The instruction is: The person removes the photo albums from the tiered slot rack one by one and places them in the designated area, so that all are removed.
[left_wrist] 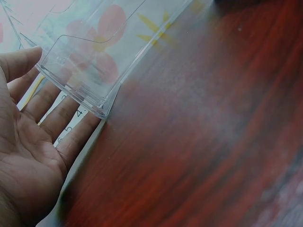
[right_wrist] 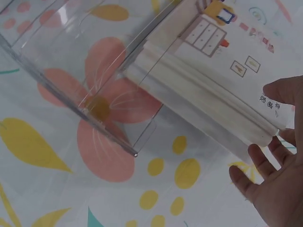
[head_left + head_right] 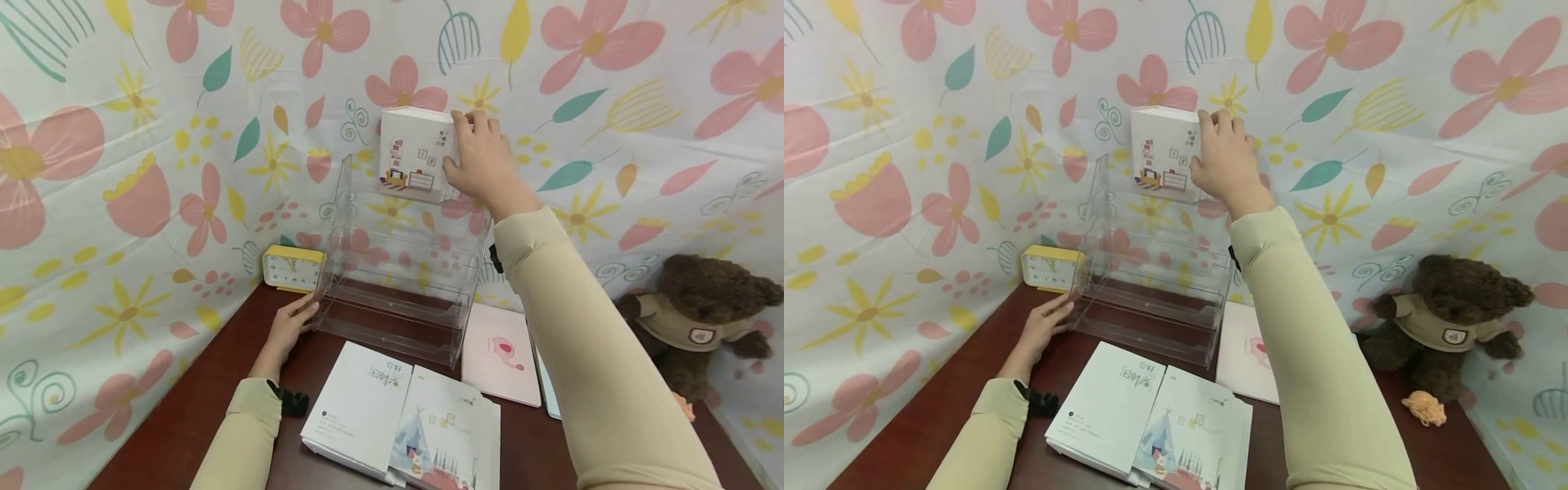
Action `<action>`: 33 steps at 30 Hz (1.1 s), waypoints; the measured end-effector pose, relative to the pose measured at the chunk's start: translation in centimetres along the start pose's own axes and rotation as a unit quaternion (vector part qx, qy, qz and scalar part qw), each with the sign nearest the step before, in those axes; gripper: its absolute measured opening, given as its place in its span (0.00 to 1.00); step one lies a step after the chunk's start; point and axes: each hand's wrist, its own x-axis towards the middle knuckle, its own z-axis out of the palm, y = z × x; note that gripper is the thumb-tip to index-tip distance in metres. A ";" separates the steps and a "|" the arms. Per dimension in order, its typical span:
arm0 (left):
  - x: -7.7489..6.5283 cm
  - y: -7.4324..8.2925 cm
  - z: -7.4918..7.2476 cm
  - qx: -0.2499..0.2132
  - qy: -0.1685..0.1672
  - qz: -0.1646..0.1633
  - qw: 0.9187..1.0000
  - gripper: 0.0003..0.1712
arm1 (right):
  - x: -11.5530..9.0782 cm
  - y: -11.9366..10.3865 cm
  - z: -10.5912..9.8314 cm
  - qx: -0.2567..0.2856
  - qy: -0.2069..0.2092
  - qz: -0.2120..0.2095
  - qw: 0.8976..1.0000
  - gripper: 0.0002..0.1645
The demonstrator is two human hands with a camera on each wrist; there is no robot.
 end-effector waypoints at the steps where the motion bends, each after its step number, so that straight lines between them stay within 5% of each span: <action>1: 0.0 0.1 -0.1 -0.001 -0.001 -0.002 1.000 0.31 | -0.1 -0.2 0.0 0.003 0.007 0.002 1.000 0.43; 9: -2.0 2.7 0.4 0.006 -0.005 -0.016 1.000 0.30 | -0.2 -1.0 0.5 -0.003 0.027 0.009 1.000 0.36; 13: -2.4 2.9 0.8 0.010 -0.010 -0.009 1.000 0.31 | 0.0 -0.9 0.4 -0.009 0.031 0.021 0.999 0.39; 21: -2.1 3.1 0.9 0.007 -0.011 -0.005 1.000 0.30 | -0.3 -0.8 0.0 -0.015 0.055 0.006 0.998 0.28; 25: -2.1 3.2 1.0 0.004 -0.011 -0.012 1.000 0.30 | -0.8 -0.5 0.2 -0.012 0.043 -0.078 0.996 0.28; 29: -2.2 3.2 1.0 0.002 -0.013 -0.016 1.000 0.30 | -1.6 0.1 0.8 -0.010 0.030 -0.196 0.980 0.31; 33: -2.1 3.1 1.0 0.002 -0.016 -0.011 1.000 0.30 | -2.1 0.4 0.9 -0.030 0.037 -0.251 0.967 0.33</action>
